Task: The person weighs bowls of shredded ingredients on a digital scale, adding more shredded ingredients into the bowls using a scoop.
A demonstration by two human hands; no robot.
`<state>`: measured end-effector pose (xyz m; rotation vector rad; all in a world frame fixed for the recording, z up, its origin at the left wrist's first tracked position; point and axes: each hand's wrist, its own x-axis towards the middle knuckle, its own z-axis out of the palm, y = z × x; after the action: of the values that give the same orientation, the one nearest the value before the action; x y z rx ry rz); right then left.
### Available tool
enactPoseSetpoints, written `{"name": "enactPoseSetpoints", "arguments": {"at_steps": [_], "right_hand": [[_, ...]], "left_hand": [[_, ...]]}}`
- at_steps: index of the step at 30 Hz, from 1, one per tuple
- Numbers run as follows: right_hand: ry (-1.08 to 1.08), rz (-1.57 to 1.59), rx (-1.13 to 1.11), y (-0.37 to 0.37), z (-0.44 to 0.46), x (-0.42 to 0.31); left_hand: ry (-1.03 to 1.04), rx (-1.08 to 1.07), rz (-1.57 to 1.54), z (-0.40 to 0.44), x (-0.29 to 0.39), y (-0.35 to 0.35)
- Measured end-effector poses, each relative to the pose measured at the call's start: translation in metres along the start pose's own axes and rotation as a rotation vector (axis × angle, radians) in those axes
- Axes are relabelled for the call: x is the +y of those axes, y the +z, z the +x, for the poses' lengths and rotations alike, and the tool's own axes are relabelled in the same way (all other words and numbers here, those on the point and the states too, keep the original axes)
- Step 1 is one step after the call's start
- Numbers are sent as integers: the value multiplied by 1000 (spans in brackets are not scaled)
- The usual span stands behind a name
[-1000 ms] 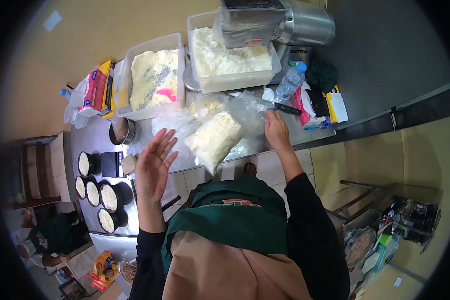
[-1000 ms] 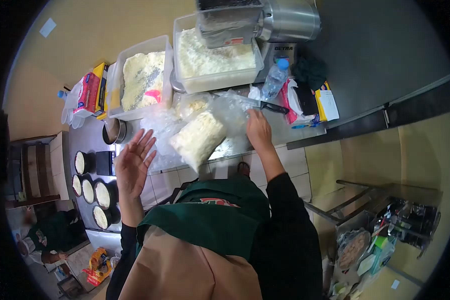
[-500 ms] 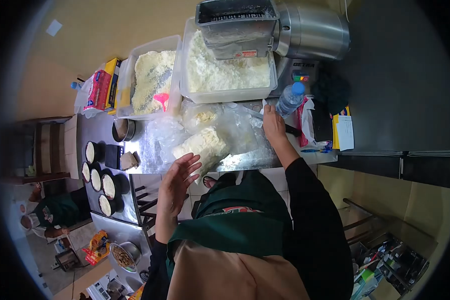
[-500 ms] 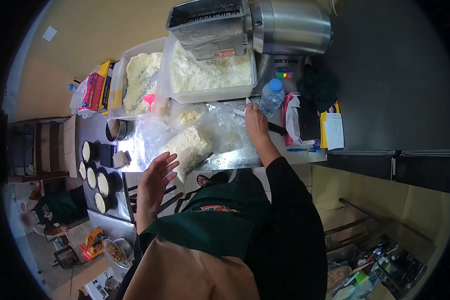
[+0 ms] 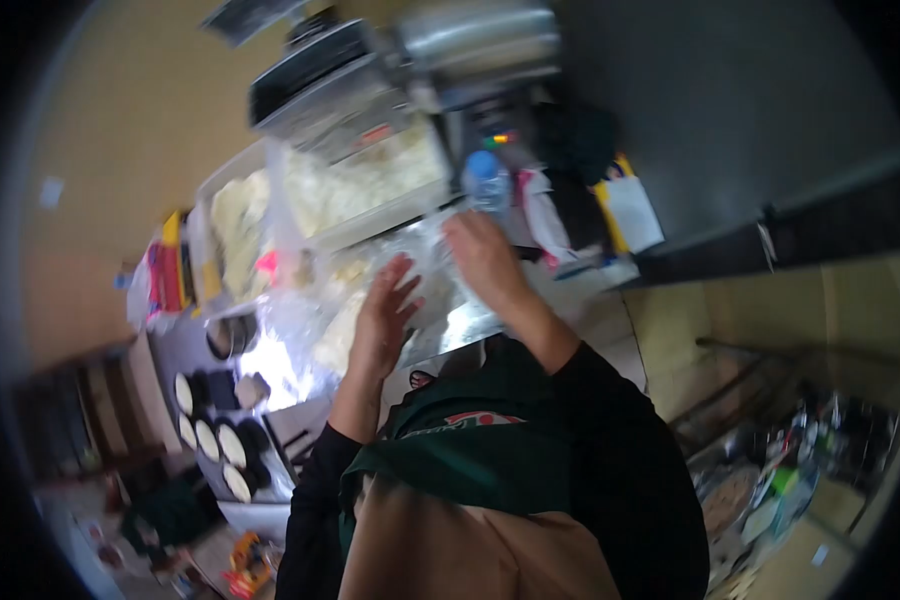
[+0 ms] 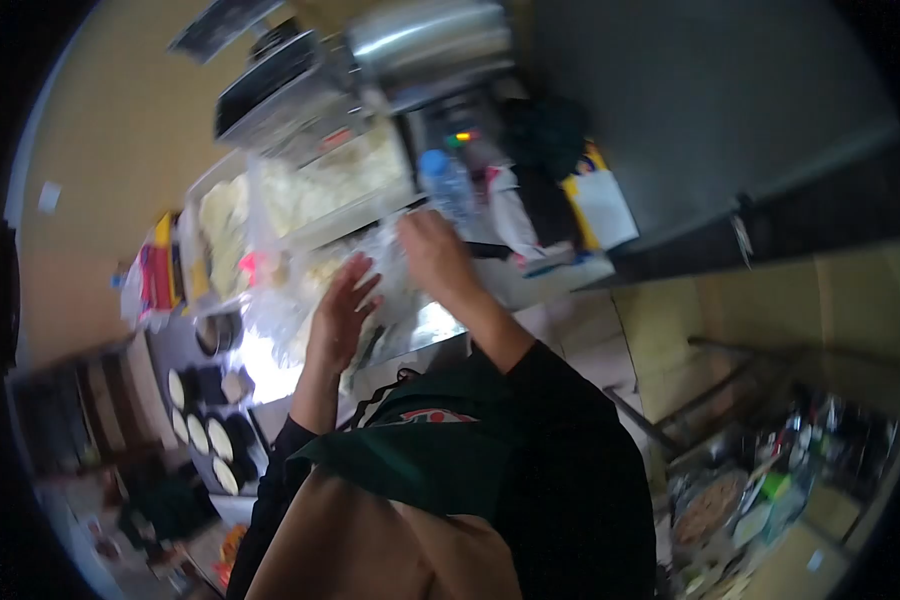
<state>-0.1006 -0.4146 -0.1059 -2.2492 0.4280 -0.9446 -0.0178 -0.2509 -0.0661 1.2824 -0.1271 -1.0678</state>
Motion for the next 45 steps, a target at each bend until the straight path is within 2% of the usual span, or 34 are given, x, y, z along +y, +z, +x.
{"name": "enactPoseSetpoints", "arguments": {"at_steps": [1,2,3,5,6,7,10,12,15,16,17,19,21,23,24,25,27,29,30,31,32,33,34,35,39,41,42,44,45], "right_hand": [[-22,114,32,6,-6,-6],[-5,128,-131,-7,-7,-24],[-96,175,-38,4,-16,-31],[75,327,-83,20,-33,-52],[70,340,49,28,-38,-63],[206,421,-8,35,-48,-67],[163,365,25,39,-59,-90],[188,298,46,39,-63,-97],[168,221,117,52,-52,-80],[285,320,75,52,-48,-76],[400,420,35,51,-45,-76],[424,413,52,53,-43,-83],[496,420,28,58,-46,-93],[472,425,44,54,-47,-106],[459,406,-19,51,-46,-113],[448,386,-82,49,-46,-118],[478,371,-48,37,-44,-124],[738,607,-278,-4,-32,-134],[696,534,-134,-9,-30,-138],[689,534,-138,2,-32,-132],[560,134,43,22,-35,-118],[413,-258,222,40,-38,-108],[497,-206,136,49,-41,-108],[488,-207,135,58,-46,-108],[415,-249,-27,62,-60,-115],[418,45,-223,35,-56,-134],[375,60,-136,51,-63,-134],[307,49,-41,55,-59,-132],[286,71,34,50,-50,-129]], "left_hand": [[-1,61,-36,11,-1,7],[5,-12,-132,23,-6,6],[0,-84,-229,37,-12,2],[-78,-249,-398,59,-23,-1],[-91,-261,-447,62,-25,3],[-103,-201,-462,64,-22,8],[-138,-326,-457,83,-30,-7],[-71,-466,-368,83,-35,-9],[-204,-417,-322,69,-39,3],[-215,-554,-994,54,-48,11],[-232,-564,-991,66,-53,-2],[-225,-408,-376,103,-66,-33],[-234,-416,-363,112,-73,-48],[-79,-842,-629,150,-93,-84],[-90,-853,-630,149,-89,-84],[-123,-799,-609,147,-85,-85],[-173,-686,-558,142,-65,-87],[-186,-624,-532,115,-31,-66],[-173,-592,-393,78,-10,-31],[-158,-560,-255,54,-2,-10],[-212,-659,-310,51,-5,-7],[-200,-659,-311,43,-4,-5],[-318,-540,-379,34,-1,-1],[-437,-419,-448,27,1,3],[-302,-230,-421,36,-5,-3],[-188,-405,-369,53,-3,-19],[-139,-311,-327,48,6,-9],[-106,-443,-438,51,-4,-14],[-79,-456,-375,55,-12,-15]]}}
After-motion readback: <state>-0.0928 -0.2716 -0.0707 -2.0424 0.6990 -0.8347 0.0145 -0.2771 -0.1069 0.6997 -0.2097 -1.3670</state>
